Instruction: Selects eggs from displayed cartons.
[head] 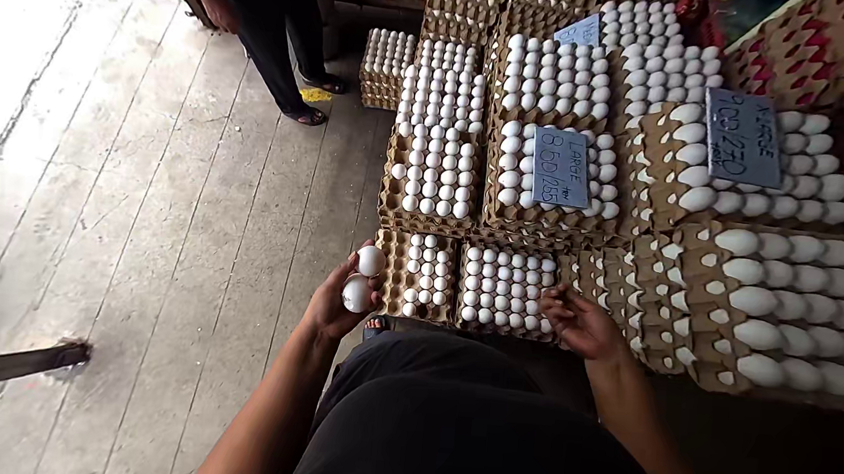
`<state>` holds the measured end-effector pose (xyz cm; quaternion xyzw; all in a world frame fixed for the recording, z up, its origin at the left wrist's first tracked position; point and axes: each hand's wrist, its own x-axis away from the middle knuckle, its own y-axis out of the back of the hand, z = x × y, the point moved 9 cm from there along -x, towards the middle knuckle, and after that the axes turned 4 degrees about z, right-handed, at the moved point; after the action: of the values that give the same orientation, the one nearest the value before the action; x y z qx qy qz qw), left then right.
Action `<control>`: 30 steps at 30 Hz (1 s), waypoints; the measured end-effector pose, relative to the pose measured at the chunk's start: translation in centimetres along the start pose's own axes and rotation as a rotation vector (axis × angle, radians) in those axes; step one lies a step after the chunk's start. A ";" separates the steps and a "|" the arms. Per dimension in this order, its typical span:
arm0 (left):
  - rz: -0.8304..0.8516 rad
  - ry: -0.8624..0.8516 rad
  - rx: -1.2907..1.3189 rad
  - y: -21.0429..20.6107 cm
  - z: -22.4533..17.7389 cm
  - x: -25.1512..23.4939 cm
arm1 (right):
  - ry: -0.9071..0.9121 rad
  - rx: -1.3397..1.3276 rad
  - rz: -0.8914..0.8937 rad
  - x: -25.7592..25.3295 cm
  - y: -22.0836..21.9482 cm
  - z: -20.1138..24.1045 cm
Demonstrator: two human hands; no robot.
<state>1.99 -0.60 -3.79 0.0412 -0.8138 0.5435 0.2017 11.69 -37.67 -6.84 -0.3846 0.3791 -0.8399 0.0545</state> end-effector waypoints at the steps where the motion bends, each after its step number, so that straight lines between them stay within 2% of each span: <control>1: 0.002 0.009 -0.003 0.0 0.0 -0.1 | 0.054 0.025 -0.007 0.5 0.0 1.2; 4: 0.011 0.037 -0.014 0.2 0.1 -0.5 | 0.250 0.092 -0.105 2.7 0.9 5.8; 6: -0.016 0.057 -0.017 0.4 0.3 -0.8 | 0.426 0.025 -0.155 5.2 1.6 9.7; 9: -0.035 0.076 -0.012 0.5 0.4 -1.0 | 0.643 -0.086 -0.120 9.9 2.0 14.7; 11: -0.048 0.088 -0.001 0.7 0.6 -1.2 | 0.754 -0.077 -0.161 13.1 2.1 16.5; 14: -0.053 0.090 -0.012 0.9 0.7 -1.4 | 0.865 -0.070 -0.177 16.1 1.5 16.6; 16: -0.042 0.093 -0.018 0.7 0.9 -1.5 | 0.855 -0.007 -0.268 16.3 1.1 15.0; 18: -0.008 0.101 -0.026 0.4 1.2 -1.7 | 0.767 0.084 -0.363 15.0 1.6 12.8; 21: 0.031 0.120 -0.038 0.1 1.8 -1.9 | 0.591 0.138 -0.375 11.9 2.5 9.1; 24: 0.035 0.145 -0.060 0.2 2.8 -1.9 | 0.474 0.215 -0.370 10.0 1.3 6.8; 30: -0.016 0.176 -0.047 1.3 4.2 -1.2 | 0.216 0.825 -0.366 7.1 -2.9 3.8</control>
<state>1.49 -4.07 -6.70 -0.0049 -0.8052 0.5239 0.2776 9.91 -40.57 0.98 -0.3018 -0.0572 -0.9515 0.0139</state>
